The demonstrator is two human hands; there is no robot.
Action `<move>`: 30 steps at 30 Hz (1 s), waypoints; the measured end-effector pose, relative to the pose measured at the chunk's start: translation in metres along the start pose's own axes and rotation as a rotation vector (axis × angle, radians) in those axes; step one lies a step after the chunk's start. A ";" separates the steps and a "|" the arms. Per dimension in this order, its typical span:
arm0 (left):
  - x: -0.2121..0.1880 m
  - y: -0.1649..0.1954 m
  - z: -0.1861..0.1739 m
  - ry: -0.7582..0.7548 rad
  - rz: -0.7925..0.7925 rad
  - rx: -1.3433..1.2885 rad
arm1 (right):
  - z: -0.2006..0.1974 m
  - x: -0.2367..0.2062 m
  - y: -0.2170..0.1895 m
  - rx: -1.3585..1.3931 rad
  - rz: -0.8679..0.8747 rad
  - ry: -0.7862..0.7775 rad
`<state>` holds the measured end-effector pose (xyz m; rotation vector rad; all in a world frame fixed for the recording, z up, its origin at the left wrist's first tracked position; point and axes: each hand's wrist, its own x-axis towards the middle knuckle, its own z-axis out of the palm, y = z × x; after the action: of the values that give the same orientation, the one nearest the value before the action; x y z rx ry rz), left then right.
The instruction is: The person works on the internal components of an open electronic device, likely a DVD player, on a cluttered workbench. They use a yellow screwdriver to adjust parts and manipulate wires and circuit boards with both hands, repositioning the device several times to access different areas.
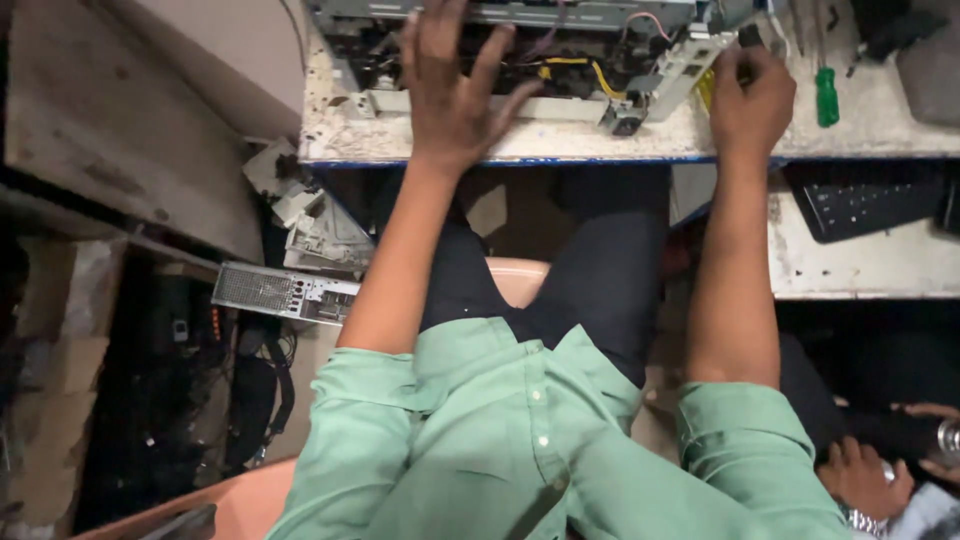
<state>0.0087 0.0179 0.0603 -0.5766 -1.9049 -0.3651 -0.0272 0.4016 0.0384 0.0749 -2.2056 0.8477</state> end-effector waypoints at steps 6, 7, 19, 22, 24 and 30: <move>0.005 0.009 0.009 -0.051 0.122 -0.008 | -0.004 -0.003 -0.004 -0.049 0.068 -0.010; 0.005 0.010 0.008 -0.100 0.120 -0.042 | -0.006 -0.004 -0.007 -0.034 0.065 -0.011; -0.002 0.013 0.020 -0.019 0.112 0.019 | -0.011 -0.010 -0.013 0.023 -0.032 0.001; -0.005 0.012 0.022 -0.061 0.046 0.027 | -0.009 -0.010 -0.012 -0.014 -0.007 0.005; -0.006 0.012 0.021 -0.054 0.058 0.016 | -0.008 -0.009 -0.012 -0.009 0.024 0.005; -0.004 0.011 0.019 -0.054 0.058 0.002 | -0.008 -0.009 -0.010 0.003 -0.039 0.012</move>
<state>0.0014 0.0357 0.0493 -0.6448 -1.9360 -0.3127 -0.0133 0.3969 0.0416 0.1133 -2.1845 0.8284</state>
